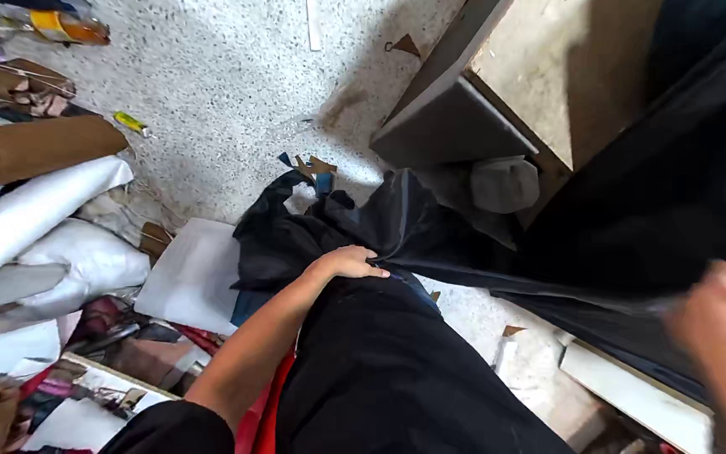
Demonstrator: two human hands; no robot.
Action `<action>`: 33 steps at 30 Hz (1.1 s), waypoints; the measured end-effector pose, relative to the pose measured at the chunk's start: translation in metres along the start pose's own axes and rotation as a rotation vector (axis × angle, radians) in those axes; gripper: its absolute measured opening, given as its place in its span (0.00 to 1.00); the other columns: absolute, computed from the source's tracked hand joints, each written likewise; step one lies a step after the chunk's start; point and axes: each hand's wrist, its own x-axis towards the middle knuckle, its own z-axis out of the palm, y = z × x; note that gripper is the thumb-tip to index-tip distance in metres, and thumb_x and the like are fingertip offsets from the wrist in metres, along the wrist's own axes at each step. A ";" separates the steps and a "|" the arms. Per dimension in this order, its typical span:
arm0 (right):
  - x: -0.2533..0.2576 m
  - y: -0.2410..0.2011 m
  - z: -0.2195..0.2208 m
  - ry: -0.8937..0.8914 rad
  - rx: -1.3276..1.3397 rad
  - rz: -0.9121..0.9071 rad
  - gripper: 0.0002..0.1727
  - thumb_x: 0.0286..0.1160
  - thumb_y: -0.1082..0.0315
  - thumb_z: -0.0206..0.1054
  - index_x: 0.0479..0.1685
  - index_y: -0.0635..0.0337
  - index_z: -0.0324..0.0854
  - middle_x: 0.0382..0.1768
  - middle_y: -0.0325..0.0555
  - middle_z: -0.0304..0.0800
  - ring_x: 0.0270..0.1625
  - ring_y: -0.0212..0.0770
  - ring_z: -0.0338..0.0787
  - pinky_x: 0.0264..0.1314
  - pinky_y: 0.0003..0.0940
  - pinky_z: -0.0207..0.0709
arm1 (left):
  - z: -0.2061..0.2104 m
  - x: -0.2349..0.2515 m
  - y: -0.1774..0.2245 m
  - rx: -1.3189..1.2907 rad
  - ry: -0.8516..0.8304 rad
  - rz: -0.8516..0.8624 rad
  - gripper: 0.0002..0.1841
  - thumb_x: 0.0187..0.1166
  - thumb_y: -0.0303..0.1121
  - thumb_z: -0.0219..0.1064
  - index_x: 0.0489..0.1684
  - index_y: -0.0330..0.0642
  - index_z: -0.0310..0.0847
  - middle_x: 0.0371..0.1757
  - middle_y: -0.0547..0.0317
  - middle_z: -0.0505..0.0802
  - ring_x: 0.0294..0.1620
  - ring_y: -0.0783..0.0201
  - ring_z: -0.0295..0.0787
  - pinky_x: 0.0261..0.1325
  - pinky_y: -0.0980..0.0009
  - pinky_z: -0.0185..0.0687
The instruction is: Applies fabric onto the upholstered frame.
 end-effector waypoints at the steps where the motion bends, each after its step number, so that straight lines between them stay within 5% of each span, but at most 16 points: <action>1: -0.001 -0.037 0.008 0.019 0.086 -0.146 0.32 0.71 0.68 0.74 0.77 0.70 0.72 0.77 0.78 0.67 0.66 0.82 0.80 0.52 0.80 0.79 | -0.001 -0.010 0.007 -0.002 0.041 -0.001 0.40 0.74 0.67 0.67 0.81 0.51 0.77 0.71 0.47 0.89 0.75 0.47 0.83 0.78 0.36 0.73; 4: 0.009 -0.178 0.085 -0.157 0.467 -0.677 0.35 0.68 0.52 0.80 0.77 0.53 0.80 0.76 0.54 0.81 0.81 0.58 0.76 0.81 0.64 0.70 | 0.001 -0.033 0.014 -0.081 0.275 -0.120 0.34 0.75 0.54 0.75 0.74 0.42 0.78 0.76 0.43 0.83 0.74 0.45 0.82 0.76 0.41 0.77; 6: 0.015 -0.259 0.166 -0.389 0.574 -0.833 0.41 0.66 0.48 0.81 0.82 0.53 0.75 0.77 0.54 0.80 0.84 0.57 0.73 0.88 0.63 0.62 | 0.001 -0.043 0.003 -0.107 0.369 -0.216 0.34 0.72 0.58 0.76 0.71 0.44 0.79 0.79 0.43 0.79 0.75 0.43 0.80 0.74 0.39 0.78; 7: 0.017 -0.286 0.203 -0.478 0.604 -0.850 0.38 0.70 0.50 0.79 0.82 0.53 0.75 0.75 0.54 0.82 0.83 0.56 0.75 0.88 0.64 0.60 | 0.000 -0.046 -0.007 -0.111 0.383 -0.252 0.34 0.73 0.61 0.74 0.70 0.45 0.79 0.77 0.44 0.81 0.75 0.44 0.81 0.74 0.39 0.78; 9: 0.015 -0.317 0.252 -0.608 0.708 -0.816 0.22 0.80 0.55 0.71 0.69 0.56 0.84 0.56 0.55 0.93 0.63 0.55 0.90 0.73 0.62 0.77 | 0.004 -0.052 -0.033 -0.135 0.392 -0.283 0.34 0.74 0.64 0.71 0.68 0.46 0.81 0.71 0.46 0.85 0.72 0.47 0.82 0.73 0.40 0.78; 11: 0.011 -0.324 0.262 -0.700 0.796 -0.806 0.16 0.86 0.58 0.64 0.51 0.61 0.90 0.46 0.57 0.94 0.54 0.56 0.92 0.65 0.61 0.81 | 0.012 -0.056 -0.059 -0.195 0.386 -0.256 0.34 0.75 0.64 0.70 0.69 0.46 0.80 0.70 0.47 0.86 0.72 0.49 0.83 0.74 0.42 0.78; 15: 0.017 -0.307 0.230 -0.586 0.872 -0.880 0.18 0.90 0.57 0.59 0.40 0.57 0.90 0.36 0.49 0.93 0.44 0.48 0.92 0.53 0.56 0.84 | 0.015 -0.049 -0.073 -0.215 0.295 -0.180 0.31 0.82 0.56 0.68 0.76 0.46 0.77 0.67 0.43 0.88 0.71 0.47 0.84 0.76 0.43 0.77; 20: 0.037 -0.265 0.185 -0.316 0.740 -0.875 0.15 0.88 0.61 0.58 0.39 0.57 0.87 0.33 0.49 0.91 0.40 0.51 0.93 0.45 0.58 0.86 | -0.024 -0.053 -0.040 0.324 0.200 -0.052 0.20 0.91 0.51 0.55 0.54 0.50 0.90 0.48 0.51 0.96 0.54 0.47 0.94 0.60 0.38 0.85; 22: 0.044 -0.257 0.179 -0.240 0.764 -0.940 0.12 0.84 0.57 0.66 0.45 0.56 0.88 0.43 0.48 0.90 0.49 0.48 0.92 0.55 0.54 0.86 | -0.044 -0.065 -0.026 0.259 0.230 -0.036 0.20 0.92 0.49 0.54 0.48 0.46 0.90 0.39 0.50 0.94 0.47 0.49 0.93 0.56 0.41 0.86; 24: 0.040 -0.267 0.176 -0.238 0.749 -1.007 0.24 0.73 0.54 0.77 0.66 0.52 0.85 0.61 0.48 0.90 0.67 0.50 0.87 0.72 0.54 0.81 | -0.054 -0.081 -0.005 0.194 0.281 -0.061 0.21 0.90 0.51 0.58 0.43 0.44 0.89 0.33 0.52 0.92 0.39 0.53 0.91 0.49 0.47 0.86; 27: 0.022 -0.311 0.186 -0.234 0.596 -1.140 0.36 0.68 0.54 0.80 0.79 0.51 0.78 0.72 0.49 0.86 0.79 0.54 0.79 0.83 0.57 0.70 | -0.055 -0.094 0.006 0.327 0.263 -0.158 0.24 0.77 0.56 0.73 0.54 0.44 0.90 0.49 0.49 0.94 0.54 0.50 0.92 0.61 0.44 0.87; 30: 0.014 -0.355 0.217 -0.293 0.469 -1.188 0.16 0.75 0.63 0.73 0.59 0.56 0.89 0.57 0.50 0.92 0.69 0.53 0.85 0.80 0.52 0.72 | -0.054 -0.108 0.005 0.573 0.191 -0.234 0.19 0.84 0.49 0.67 0.56 0.42 0.89 0.58 0.48 0.92 0.58 0.46 0.91 0.60 0.45 0.88; 33: 0.021 -0.358 0.215 -0.373 0.540 -1.102 0.09 0.78 0.72 0.64 0.49 0.56 0.88 0.49 0.52 0.92 0.57 0.55 0.92 0.61 0.57 0.84 | -0.058 -0.142 0.011 0.727 0.155 -0.242 0.18 0.92 0.46 0.54 0.49 0.45 0.88 0.48 0.50 0.93 0.49 0.46 0.93 0.49 0.45 0.88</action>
